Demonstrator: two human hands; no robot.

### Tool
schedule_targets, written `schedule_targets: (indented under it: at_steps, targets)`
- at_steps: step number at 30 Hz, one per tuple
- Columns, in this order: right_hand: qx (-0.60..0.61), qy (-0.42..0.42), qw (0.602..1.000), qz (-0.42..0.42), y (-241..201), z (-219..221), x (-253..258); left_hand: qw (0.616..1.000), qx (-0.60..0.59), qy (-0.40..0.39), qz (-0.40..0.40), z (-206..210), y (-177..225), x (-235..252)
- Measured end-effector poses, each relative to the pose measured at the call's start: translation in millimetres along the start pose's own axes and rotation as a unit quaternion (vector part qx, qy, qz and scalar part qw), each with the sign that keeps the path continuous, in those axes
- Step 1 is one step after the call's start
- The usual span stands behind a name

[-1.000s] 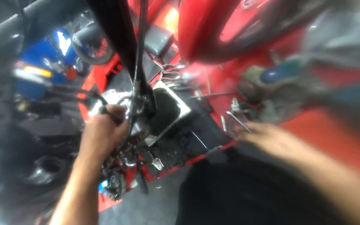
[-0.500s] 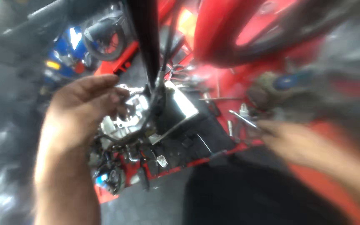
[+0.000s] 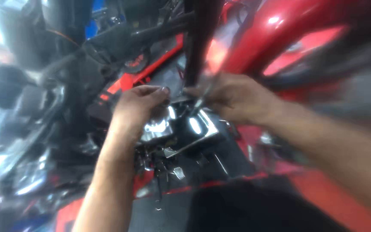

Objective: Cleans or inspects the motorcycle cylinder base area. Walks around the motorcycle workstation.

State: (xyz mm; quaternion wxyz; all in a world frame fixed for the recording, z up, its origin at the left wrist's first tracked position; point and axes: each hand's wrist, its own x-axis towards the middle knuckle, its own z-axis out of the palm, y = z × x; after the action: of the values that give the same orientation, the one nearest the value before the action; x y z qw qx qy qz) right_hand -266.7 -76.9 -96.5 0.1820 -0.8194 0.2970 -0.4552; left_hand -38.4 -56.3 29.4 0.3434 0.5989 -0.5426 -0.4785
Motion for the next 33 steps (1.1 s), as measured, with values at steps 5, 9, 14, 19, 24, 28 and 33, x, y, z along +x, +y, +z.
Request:
schedule_targets:
  at_steps: [5, 9, 14, 19, 24, 28, 33]
  targets:
    - [-0.038, -0.022, 0.998, -0.034, 17, -6, 16, 0.999, 0.027, 0.011, 0.015, 4, 1, -2]
    - [-0.074, -0.025, 0.996, -0.051, 24, -11, 21, 0.997, 0.073, 0.028, 0.027, 8, 5, -5]
    - [-0.013, 0.068, 0.993, 0.099, 19, -15, 16, 0.995, 0.085, 0.034, 0.027, 9, 7, -6]
    - [-0.066, -0.018, 0.986, 0.149, 18, -15, 24, 0.991, 0.125, 0.048, 0.018, 13, 11, -8]
    - [-0.019, -0.112, 0.964, 0.241, 21, -21, 28, 0.993, 0.114, 0.039, 0.012, 12, 13, -9]
    - [0.024, -0.107, 0.966, 0.232, 21, -35, 24, 0.995, 0.094, 0.018, 0.007, 8, 13, -10]
    - [0.026, -0.105, 0.959, 0.263, 19, -46, 34, 0.994, 0.111, 0.010, 0.010, 8, 11, -9]
